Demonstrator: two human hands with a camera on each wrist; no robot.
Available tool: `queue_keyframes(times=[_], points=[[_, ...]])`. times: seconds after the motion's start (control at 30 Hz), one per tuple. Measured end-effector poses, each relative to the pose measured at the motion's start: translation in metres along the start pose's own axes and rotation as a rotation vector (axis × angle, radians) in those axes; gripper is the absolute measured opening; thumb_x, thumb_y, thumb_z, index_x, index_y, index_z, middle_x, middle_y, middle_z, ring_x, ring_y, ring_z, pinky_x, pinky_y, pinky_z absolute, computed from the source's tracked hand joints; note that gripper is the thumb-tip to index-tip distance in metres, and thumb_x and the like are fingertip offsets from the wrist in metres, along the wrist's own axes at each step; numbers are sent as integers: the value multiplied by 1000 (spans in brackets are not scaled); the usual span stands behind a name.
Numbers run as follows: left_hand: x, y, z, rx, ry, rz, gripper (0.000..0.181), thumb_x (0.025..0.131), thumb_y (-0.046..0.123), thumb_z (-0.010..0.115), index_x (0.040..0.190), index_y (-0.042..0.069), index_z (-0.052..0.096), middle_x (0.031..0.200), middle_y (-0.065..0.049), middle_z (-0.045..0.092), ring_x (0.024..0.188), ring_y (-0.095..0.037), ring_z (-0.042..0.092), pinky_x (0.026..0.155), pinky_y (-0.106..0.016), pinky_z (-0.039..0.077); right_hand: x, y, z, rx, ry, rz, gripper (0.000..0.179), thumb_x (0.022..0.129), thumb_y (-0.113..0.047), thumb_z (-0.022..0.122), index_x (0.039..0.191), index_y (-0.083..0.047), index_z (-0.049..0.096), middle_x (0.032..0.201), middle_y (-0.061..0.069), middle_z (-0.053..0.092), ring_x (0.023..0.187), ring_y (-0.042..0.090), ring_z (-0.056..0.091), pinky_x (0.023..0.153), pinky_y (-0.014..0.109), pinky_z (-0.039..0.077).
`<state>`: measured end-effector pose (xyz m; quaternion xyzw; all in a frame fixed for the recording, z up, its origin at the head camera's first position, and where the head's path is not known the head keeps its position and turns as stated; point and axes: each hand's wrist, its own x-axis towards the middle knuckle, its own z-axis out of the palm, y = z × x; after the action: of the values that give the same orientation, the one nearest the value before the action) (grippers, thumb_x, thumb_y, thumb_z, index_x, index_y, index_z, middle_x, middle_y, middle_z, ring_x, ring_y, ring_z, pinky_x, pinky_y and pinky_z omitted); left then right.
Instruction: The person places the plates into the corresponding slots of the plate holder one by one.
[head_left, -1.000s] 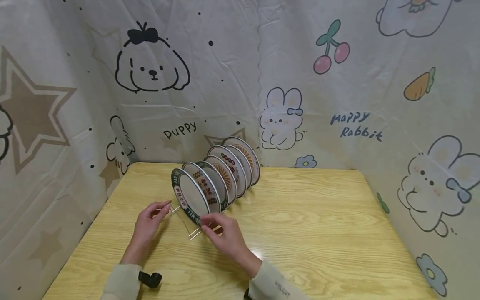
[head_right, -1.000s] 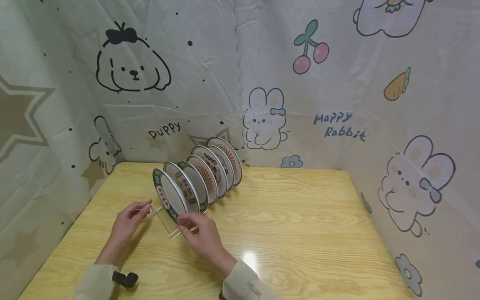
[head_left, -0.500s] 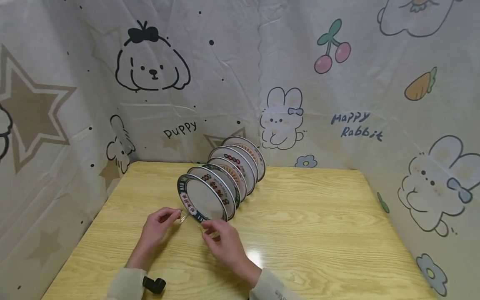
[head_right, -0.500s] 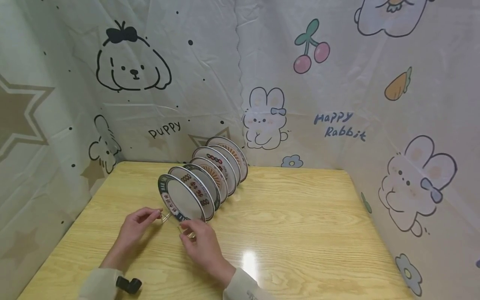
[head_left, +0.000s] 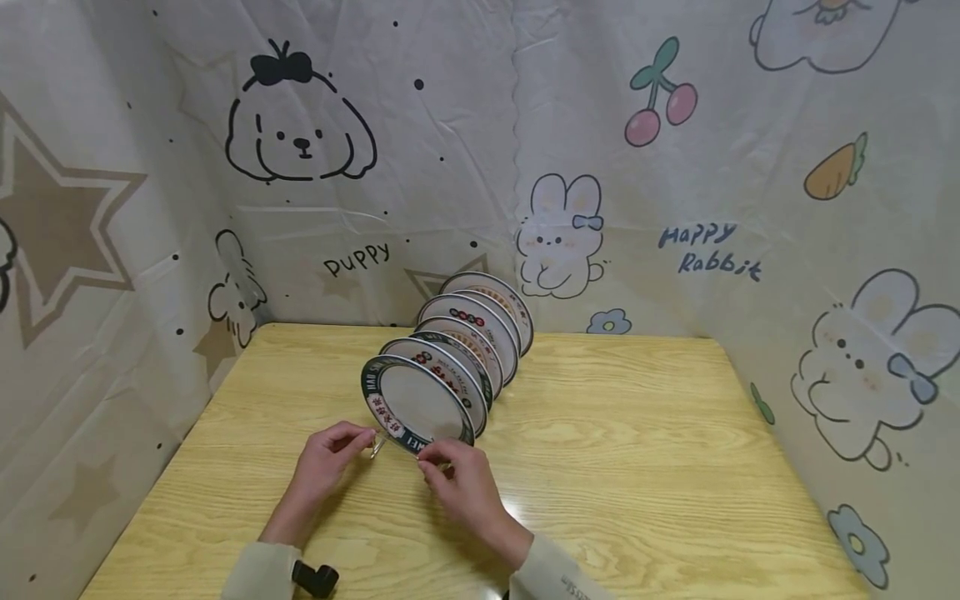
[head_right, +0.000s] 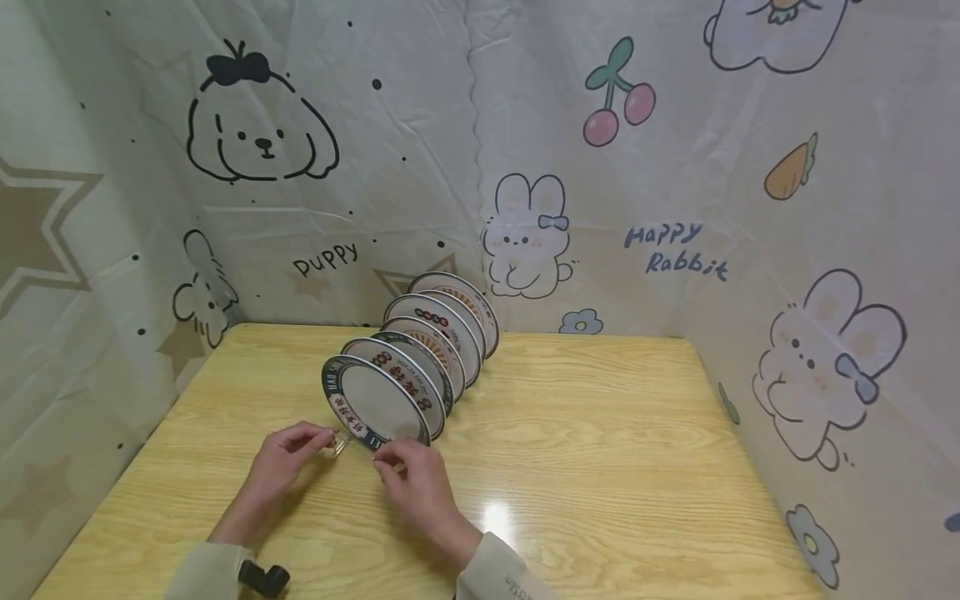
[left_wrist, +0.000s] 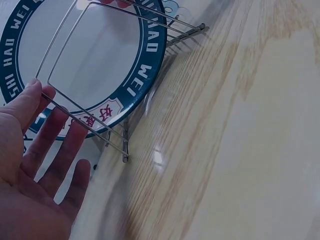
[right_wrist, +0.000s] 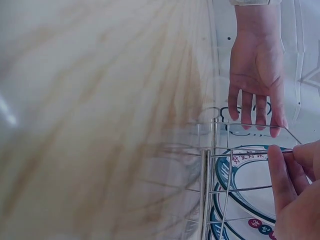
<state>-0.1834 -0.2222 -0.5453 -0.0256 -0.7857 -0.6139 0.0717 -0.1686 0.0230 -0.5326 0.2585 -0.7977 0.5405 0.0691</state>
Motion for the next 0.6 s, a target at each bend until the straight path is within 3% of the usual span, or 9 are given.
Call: queue_keyframes(times=[0.27, 0.6], points=[[-1, 0, 1, -7, -12, 28, 20, 98, 8, 70, 102, -11, 74, 95, -9, 77, 87, -1, 67, 78, -17, 54, -1, -2, -3, -42, 0, -6, 4, 93, -3, 73, 95, -6, 74, 90, 5, 74, 80, 7, 67, 67, 18, 57], [-5, 3, 11, 4, -97, 63, 16, 98, 8, 70, 100, -6, 77, 93, -9, 76, 86, -3, 67, 79, -19, 54, -10, 1, -26, -79, -28, 2, 8, 94, -4, 72, 94, -12, 73, 92, 1, 73, 84, 6, 66, 67, 19, 57]])
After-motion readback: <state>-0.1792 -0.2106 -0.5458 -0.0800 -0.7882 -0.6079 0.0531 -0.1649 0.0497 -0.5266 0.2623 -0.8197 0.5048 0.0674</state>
